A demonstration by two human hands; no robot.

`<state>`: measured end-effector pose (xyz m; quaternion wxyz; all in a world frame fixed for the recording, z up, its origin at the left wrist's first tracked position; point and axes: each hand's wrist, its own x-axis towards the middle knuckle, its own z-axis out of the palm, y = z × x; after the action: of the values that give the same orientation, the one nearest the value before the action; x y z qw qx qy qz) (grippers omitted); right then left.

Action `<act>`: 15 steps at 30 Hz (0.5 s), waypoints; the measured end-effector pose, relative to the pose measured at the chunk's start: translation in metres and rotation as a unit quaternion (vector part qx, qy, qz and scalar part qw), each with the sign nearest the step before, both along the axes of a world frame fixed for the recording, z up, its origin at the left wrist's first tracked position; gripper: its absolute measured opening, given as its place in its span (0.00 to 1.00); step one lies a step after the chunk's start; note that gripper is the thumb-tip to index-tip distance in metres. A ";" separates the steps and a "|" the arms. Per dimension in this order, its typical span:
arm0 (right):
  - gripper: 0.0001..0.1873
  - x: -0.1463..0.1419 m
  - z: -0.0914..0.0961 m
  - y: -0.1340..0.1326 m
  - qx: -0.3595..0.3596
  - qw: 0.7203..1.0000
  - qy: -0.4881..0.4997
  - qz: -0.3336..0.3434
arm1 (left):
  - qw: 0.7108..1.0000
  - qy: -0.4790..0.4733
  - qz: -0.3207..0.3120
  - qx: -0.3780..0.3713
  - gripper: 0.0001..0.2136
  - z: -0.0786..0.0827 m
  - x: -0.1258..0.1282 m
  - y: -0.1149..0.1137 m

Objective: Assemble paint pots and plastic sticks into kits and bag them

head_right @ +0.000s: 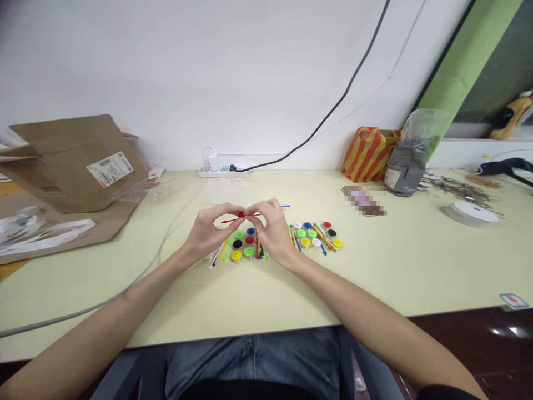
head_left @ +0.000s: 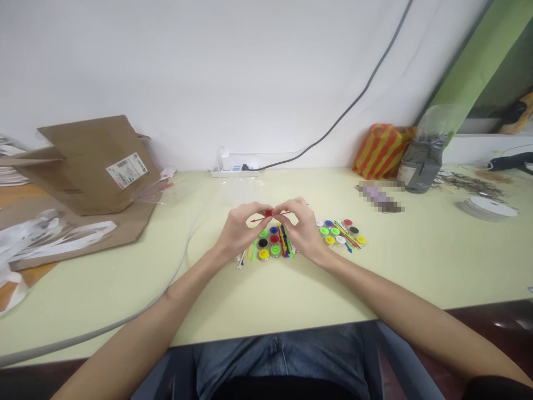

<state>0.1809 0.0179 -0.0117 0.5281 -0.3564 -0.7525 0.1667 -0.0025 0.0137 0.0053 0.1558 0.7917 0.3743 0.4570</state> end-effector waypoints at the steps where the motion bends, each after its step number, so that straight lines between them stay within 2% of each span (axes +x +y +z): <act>1: 0.06 0.000 0.000 0.000 0.009 1.000 -0.008 -0.002 | 1.000 0.000 0.002 0.001 0.09 0.001 0.000 0.000; 9: 0.07 0.003 0.001 0.004 0.064 0.993 -0.092 -0.029 | 1.000 -0.021 -0.001 -0.007 0.09 0.000 0.000 0.001; 12: 0.09 0.011 0.003 0.014 0.097 0.986 -0.126 -0.045 | 0.999 0.030 0.023 0.026 0.14 -0.005 -0.004 0.007; 15: 0.09 0.026 0.002 0.032 0.089 0.982 -0.139 -0.089 | 0.993 0.085 0.061 0.051 0.17 -0.011 -0.012 0.016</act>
<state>0.2072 0.0502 -0.0095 0.4609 -0.3933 -0.7956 0.0008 -0.0144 0.0300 -0.0054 0.0548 0.8102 0.4104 0.4149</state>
